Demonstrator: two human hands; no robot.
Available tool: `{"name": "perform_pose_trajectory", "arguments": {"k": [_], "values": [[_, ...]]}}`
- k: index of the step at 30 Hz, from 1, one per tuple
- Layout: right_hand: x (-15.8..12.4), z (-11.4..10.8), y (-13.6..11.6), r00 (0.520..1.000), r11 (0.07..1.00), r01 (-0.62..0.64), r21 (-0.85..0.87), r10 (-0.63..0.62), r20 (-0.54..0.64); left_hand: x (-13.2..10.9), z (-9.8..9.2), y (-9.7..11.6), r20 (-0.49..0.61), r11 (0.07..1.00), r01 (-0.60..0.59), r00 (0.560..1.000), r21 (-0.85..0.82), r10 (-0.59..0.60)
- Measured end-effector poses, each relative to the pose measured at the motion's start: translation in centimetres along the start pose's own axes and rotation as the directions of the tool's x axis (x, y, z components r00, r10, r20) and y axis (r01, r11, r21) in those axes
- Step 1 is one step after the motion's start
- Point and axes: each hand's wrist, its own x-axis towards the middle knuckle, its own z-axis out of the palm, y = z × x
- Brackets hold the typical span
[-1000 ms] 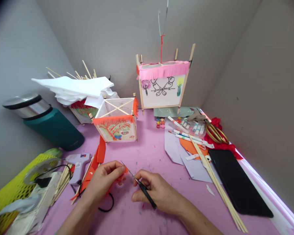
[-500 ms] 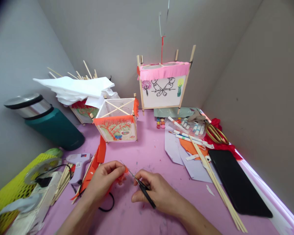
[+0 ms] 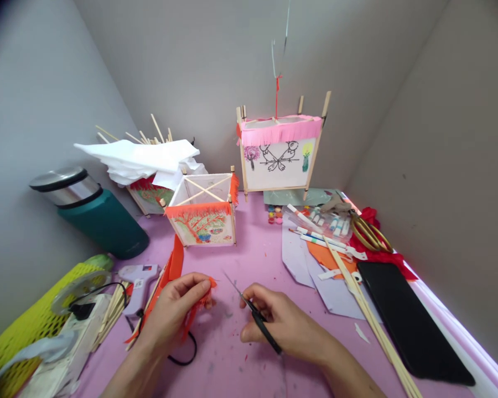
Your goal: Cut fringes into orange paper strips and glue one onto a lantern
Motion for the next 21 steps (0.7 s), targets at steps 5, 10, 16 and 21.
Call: {"name": "perform_pose_trajectory", "arguments": {"k": [5,10,16,21], "values": [[0.3,0.1,0.4,0.987,0.998,0.040,0.049,-0.032,-0.157,-0.3,-0.1,0.6,0.038,0.980,-0.198,0.980,0.022,0.197],[0.4,0.6,0.5,0.984,0.990,0.086,0.112,-0.067,-0.163,-0.3,-0.7,0.4,0.071,0.930,-0.348,0.937,0.114,0.342],[0.4,1.2,0.4,0.991,0.984,0.085,0.154,-0.067,-0.114,-0.6,-0.5,0.3,0.016,0.963,-0.252,0.968,0.092,0.252],[0.6,1.4,0.5,0.992,0.986,0.066,0.150,-0.049,-0.118,-0.7,-0.4,0.1,0.063,0.974,-0.225,0.972,-0.032,0.227]]}}
